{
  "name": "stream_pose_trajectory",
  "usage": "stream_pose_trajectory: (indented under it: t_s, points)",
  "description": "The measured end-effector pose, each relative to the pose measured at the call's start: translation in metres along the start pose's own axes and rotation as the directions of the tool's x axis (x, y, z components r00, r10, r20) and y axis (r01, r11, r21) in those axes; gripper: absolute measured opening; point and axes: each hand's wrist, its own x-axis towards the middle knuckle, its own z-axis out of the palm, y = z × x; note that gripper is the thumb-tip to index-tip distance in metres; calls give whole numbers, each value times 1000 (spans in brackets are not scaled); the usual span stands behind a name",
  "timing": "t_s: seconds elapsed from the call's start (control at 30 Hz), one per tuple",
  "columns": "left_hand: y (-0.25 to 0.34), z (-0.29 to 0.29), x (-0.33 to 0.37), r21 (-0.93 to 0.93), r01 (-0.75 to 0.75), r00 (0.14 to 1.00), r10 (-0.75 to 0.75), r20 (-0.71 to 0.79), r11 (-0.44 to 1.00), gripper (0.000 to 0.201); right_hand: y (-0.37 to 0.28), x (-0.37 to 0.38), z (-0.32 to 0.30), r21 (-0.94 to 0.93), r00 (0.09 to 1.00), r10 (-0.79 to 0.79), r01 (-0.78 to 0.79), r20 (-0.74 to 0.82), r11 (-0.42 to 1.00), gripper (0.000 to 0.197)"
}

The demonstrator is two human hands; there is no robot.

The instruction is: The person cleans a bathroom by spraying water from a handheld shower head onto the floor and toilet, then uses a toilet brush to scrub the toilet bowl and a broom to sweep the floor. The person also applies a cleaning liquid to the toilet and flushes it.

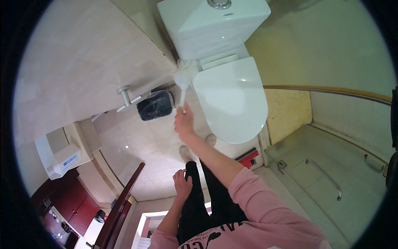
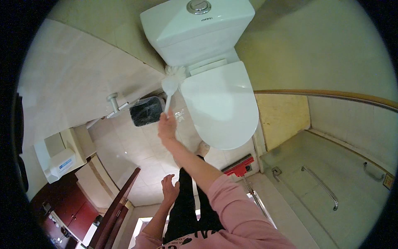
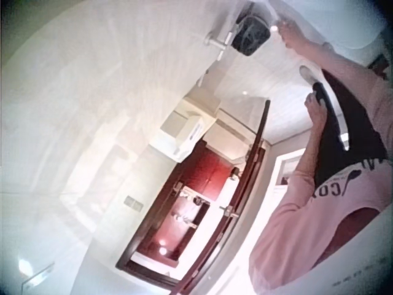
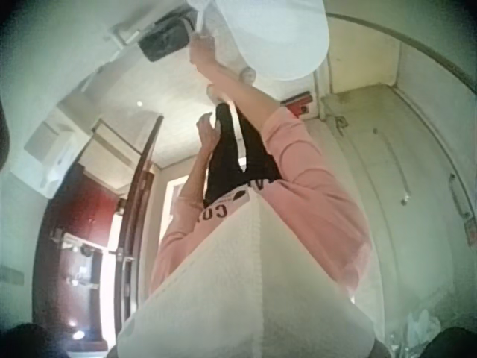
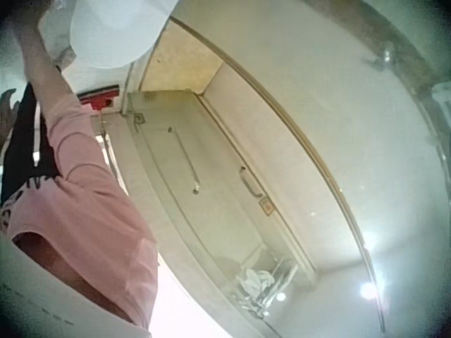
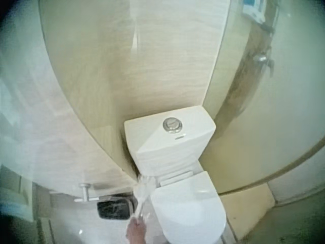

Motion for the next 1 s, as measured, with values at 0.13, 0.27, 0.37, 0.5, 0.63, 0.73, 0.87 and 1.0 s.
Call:
stream_pose_trajectory:
  t_s: [0.13,0.27,0.37,0.5,0.63,0.73,0.87,1.0]
  points:
    - [13,-2,16,-60,14,1000,-15,-10,998,35,-70,45,-70,215,998,13,-1,-57,977,20]
    - [14,-19,20,-101,47,997,-52,-55,994,36,-157,73,-133,504,846,358,-526,396,685,21]
    - [7,-39,17,-126,52,991,-67,-118,991,37,-192,73,-153,488,910,257,-394,324,779,23]
    - [-22,-56,3,-116,163,978,-176,-110,980,36,-233,89,-210,472,936,221,-332,276,817,20]
    - [-26,-68,1,-75,132,970,-145,-196,988,36,-215,77,-190,381,998,40,-55,48,923,15]
    - [16,-100,15,-211,124,957,-174,-234,970,36,-156,48,-123,172,979,-174,191,-111,966,15]
    - [45,-116,24,-288,43,960,-120,-254,957,38,-46,35,-29,78,973,-136,153,-185,985,47]
    - [77,-136,24,-313,61,977,-121,-174,948,37,8,61,12,-291,815,-445,353,-371,889,49]
